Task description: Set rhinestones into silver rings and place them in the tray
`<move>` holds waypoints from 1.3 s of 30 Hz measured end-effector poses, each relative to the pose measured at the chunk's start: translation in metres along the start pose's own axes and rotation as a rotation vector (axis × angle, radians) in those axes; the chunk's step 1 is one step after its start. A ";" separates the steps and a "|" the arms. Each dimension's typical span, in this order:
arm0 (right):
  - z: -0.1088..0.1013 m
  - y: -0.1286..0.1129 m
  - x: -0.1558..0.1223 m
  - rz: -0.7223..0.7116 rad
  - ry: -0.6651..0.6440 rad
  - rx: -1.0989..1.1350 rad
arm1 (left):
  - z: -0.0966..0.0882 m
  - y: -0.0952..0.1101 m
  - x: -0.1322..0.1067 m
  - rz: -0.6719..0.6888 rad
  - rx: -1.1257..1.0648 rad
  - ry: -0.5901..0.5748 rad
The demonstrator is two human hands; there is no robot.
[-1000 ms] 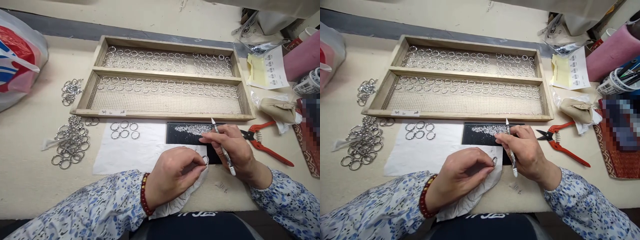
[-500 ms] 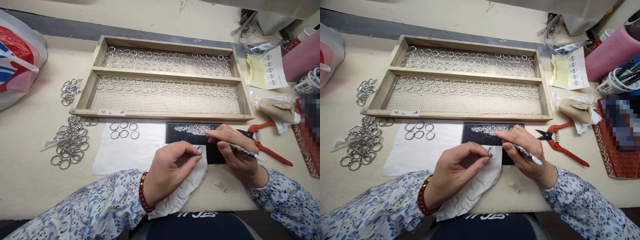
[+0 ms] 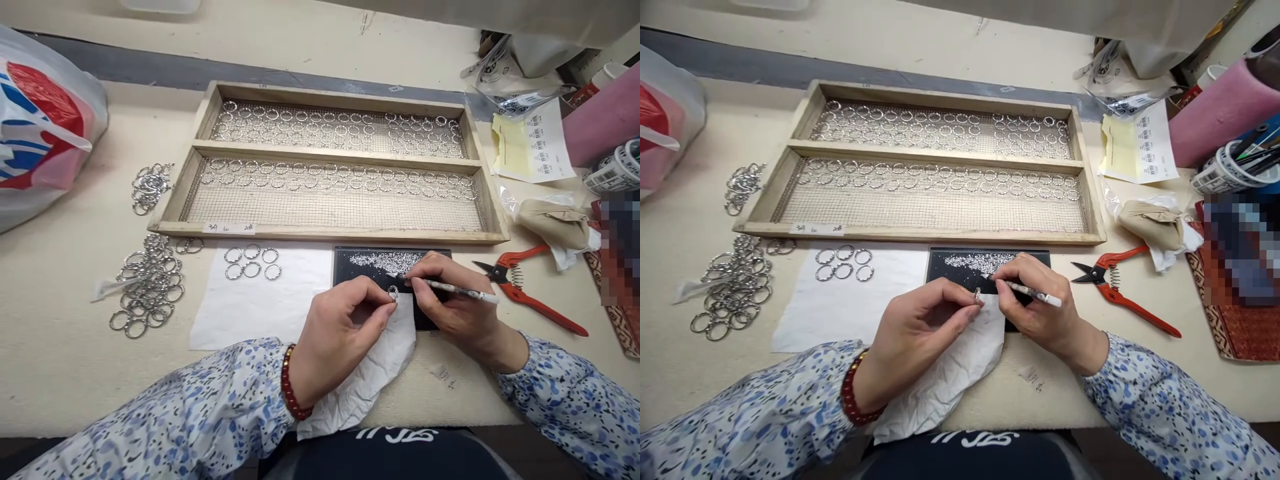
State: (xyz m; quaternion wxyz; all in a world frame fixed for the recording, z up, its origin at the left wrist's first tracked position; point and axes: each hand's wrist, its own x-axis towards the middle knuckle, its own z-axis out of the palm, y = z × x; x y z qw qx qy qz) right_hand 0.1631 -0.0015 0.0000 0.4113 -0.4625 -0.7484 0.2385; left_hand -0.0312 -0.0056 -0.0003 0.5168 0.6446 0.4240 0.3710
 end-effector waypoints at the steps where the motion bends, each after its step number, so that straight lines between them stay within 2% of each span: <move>1: 0.000 0.000 0.000 -0.001 0.000 -0.002 | 0.000 0.001 0.000 -0.006 0.003 0.001; 11: -0.002 -0.002 0.000 -0.014 0.027 0.000 | -0.001 -0.001 0.001 -0.054 -0.018 -0.002; 18: -0.005 -0.004 -0.006 -0.058 0.190 0.198 | -0.001 -0.005 0.004 -0.147 -0.156 0.010; 23: -0.006 -0.005 -0.008 -0.102 0.134 0.225 | 0.000 -0.004 0.005 -0.198 -0.264 0.007; 39: -0.007 -0.008 -0.007 -0.133 0.050 0.241 | 0.000 -0.001 0.008 -0.182 -0.236 0.001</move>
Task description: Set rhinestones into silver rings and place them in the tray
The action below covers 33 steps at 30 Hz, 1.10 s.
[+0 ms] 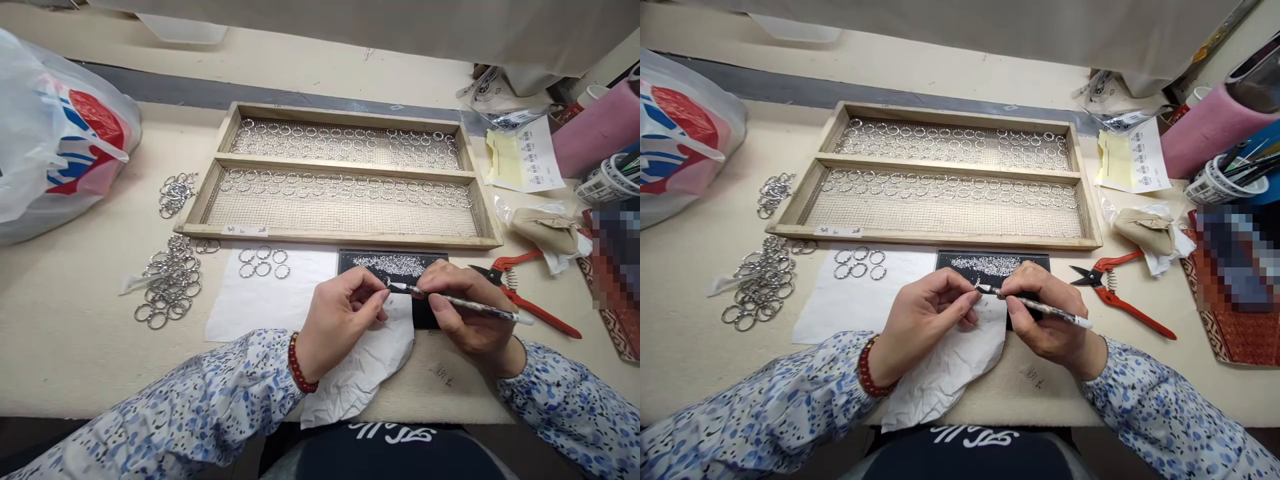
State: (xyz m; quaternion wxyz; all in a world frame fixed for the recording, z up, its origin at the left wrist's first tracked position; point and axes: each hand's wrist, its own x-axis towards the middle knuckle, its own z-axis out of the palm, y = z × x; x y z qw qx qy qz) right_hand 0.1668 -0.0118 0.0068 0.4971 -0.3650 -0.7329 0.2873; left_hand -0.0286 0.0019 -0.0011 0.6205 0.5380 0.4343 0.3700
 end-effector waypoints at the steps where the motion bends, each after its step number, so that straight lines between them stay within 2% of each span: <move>1: 0.000 0.000 0.000 0.003 0.003 -0.002 | 0.000 -0.001 0.000 -0.001 -0.004 -0.001; 33: 0.000 -0.001 -0.001 0.002 -0.023 0.008 | -0.001 -0.006 -0.002 0.018 -0.015 0.002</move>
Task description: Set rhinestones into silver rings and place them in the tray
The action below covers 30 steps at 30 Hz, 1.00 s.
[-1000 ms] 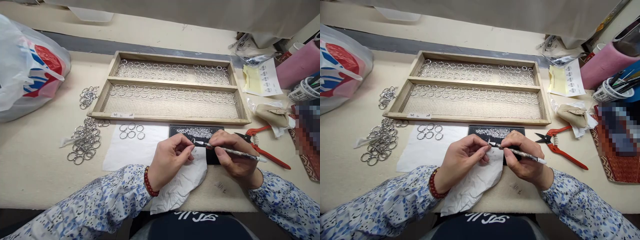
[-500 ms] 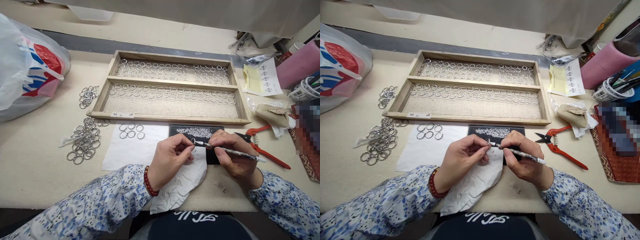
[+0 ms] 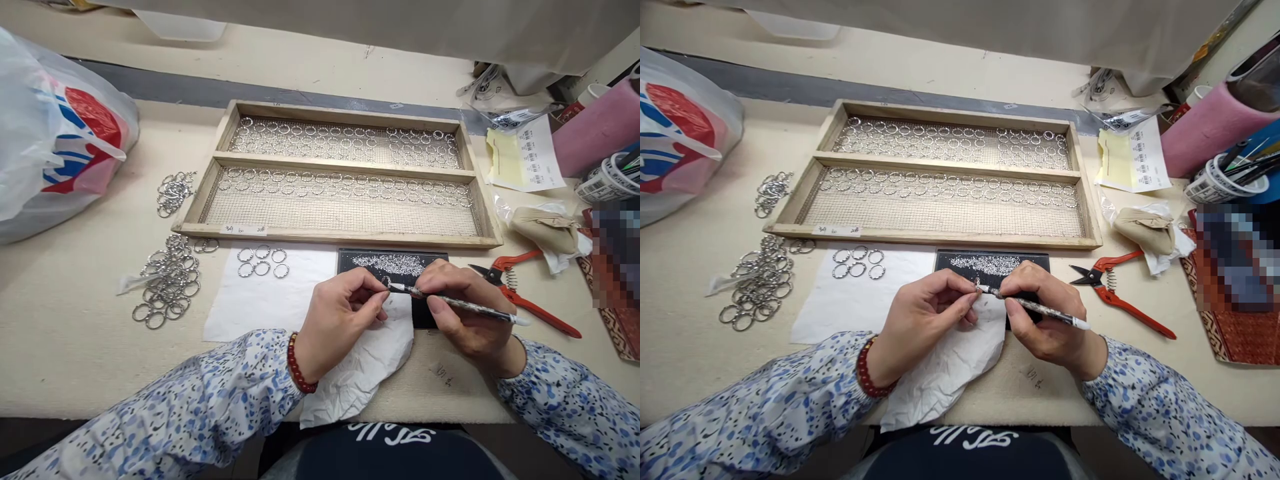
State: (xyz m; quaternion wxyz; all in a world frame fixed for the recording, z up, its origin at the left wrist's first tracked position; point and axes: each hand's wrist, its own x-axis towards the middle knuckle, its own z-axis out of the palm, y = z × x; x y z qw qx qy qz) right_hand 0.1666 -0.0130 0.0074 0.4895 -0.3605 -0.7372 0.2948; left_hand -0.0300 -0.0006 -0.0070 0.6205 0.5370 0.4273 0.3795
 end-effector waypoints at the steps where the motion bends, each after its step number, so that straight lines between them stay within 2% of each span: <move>1: 0.000 0.000 0.000 0.001 -0.001 -0.002 | 0.000 0.000 0.000 0.000 -0.001 0.001; 30: -0.002 -0.002 0.002 -0.002 0.021 -0.033 | 0.001 0.001 0.000 -0.023 -0.006 -0.002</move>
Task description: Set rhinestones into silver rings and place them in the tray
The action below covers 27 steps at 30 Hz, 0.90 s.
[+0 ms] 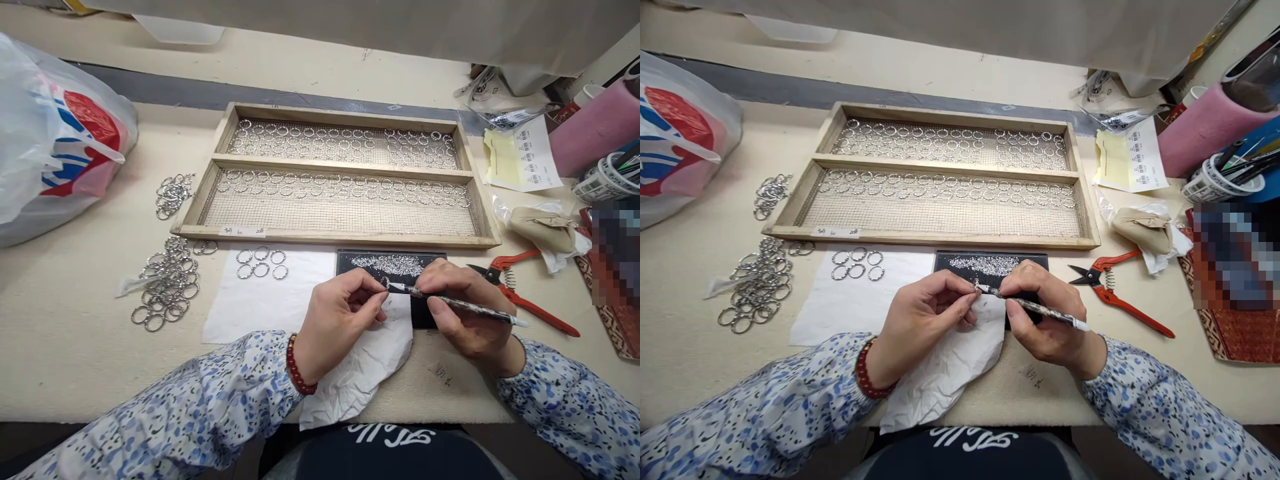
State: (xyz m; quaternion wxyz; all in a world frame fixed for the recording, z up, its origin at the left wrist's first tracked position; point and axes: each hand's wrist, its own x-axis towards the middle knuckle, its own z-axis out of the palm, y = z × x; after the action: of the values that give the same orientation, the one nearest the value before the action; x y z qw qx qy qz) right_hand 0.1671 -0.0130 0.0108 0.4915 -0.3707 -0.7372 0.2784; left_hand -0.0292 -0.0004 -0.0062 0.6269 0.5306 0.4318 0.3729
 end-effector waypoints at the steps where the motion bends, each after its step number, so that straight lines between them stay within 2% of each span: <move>1: 0.000 0.000 0.000 0.004 0.007 -0.007 | 0.000 0.000 0.000 -0.001 0.001 0.000; 6: -0.001 0.003 -0.001 0.019 0.076 -0.054 | 0.000 0.002 0.000 -0.001 -0.015 0.005; 10: 0.001 0.006 0.000 0.089 0.105 -0.101 | 0.000 0.006 0.000 -0.016 -0.051 0.031; 18: 0.002 0.014 -0.003 0.153 0.046 -0.232 | -0.001 0.009 0.002 -0.024 -0.080 0.065; 27: 0.004 0.013 0.001 0.137 0.008 -0.294 | 0.000 0.010 0.001 -0.015 -0.069 0.060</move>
State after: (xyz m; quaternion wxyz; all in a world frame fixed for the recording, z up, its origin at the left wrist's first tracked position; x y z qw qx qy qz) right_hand 0.1665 -0.0045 -0.0001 0.4146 -0.4891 -0.7412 0.1989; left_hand -0.0291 0.0018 0.0037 0.6344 0.4939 0.4411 0.3987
